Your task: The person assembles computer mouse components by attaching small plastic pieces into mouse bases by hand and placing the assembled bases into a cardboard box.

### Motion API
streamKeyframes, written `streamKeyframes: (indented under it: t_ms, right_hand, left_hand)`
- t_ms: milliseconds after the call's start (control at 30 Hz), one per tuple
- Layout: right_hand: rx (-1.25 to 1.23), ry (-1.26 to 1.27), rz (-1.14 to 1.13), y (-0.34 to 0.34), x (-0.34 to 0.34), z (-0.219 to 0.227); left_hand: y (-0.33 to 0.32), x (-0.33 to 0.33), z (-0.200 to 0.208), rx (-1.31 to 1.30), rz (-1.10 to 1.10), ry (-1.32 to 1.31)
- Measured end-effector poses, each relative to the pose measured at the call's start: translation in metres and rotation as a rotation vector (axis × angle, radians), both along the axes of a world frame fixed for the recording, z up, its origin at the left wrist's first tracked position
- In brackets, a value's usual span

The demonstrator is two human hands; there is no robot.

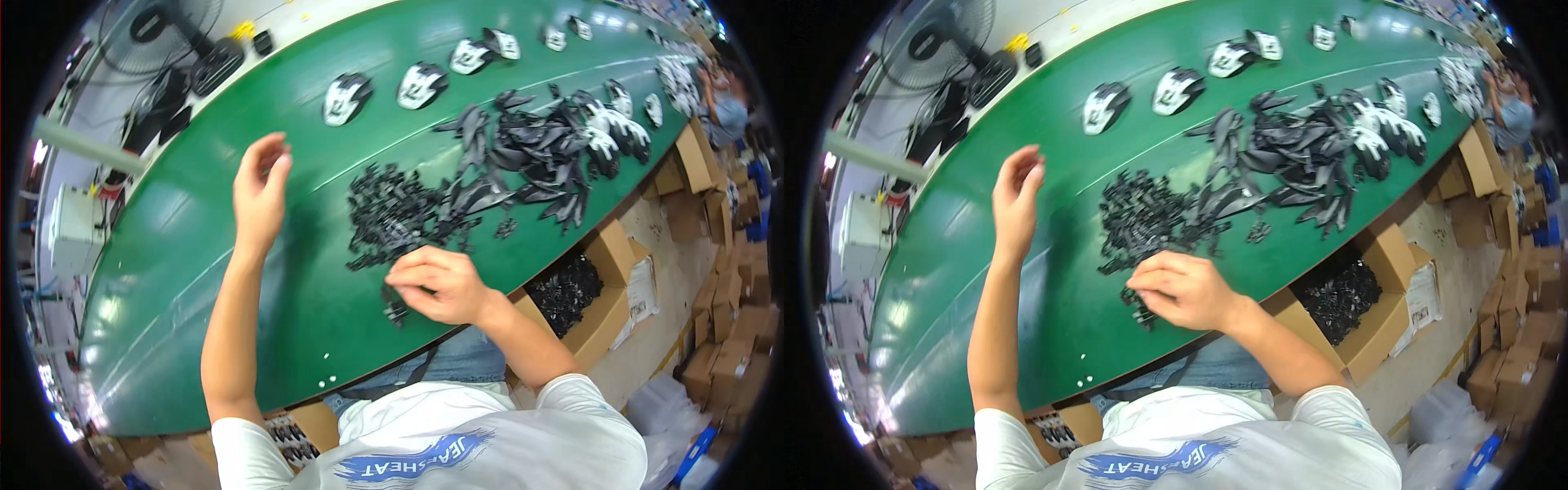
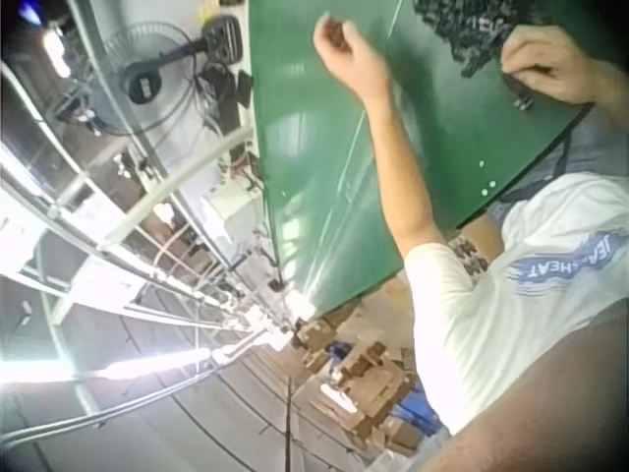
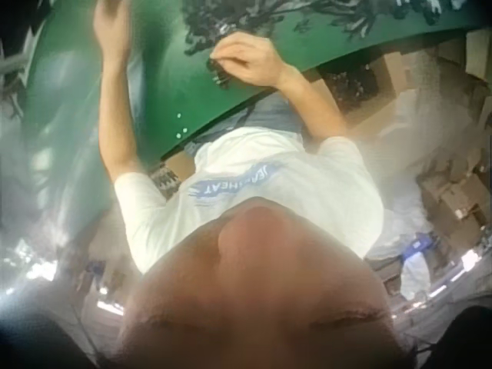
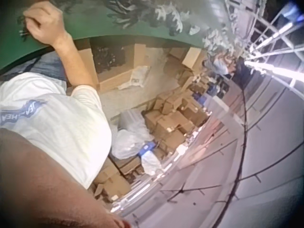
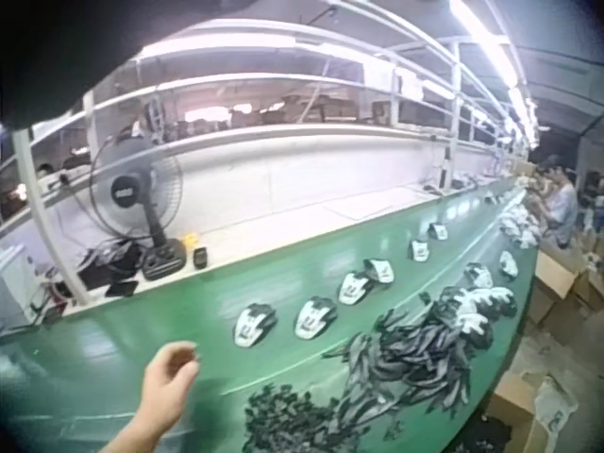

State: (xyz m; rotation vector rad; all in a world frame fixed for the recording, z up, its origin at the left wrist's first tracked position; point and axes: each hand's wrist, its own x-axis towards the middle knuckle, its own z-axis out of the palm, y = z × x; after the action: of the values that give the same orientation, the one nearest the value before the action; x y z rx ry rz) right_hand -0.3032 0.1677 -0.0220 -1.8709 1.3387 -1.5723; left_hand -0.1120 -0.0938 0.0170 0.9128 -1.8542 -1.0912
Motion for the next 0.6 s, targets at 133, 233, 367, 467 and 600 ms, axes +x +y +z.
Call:
streamKeyframes:
  t_ms: [133, 233, 367, 467, 600]
  right_hand:
    - [0.009, 0.036, -0.025, 0.001, -0.002, 0.003]
    - [0.008, -0.018, 0.010, -0.002, 0.003, -0.003]
    - [0.021, -0.115, -0.006, 0.004, 0.007, 0.000]
    - [0.056, -0.205, 0.050, -0.009, 0.015, 0.006]
    - [-0.087, -0.119, 0.109, -0.053, 0.025, 0.074]
  left_hand:
    - [-0.065, -0.122, -0.031, -0.607, 0.114, -0.392]
    - [-0.101, -0.132, -0.058, -0.510, 0.088, -0.629]
    - [-0.076, -0.097, -0.059, -0.288, 0.162, -0.170]
    - [-0.043, -0.015, -0.039, 0.270, 0.041, 0.295]
    - [0.039, 0.052, 0.001, 0.785, -0.462, 0.892]
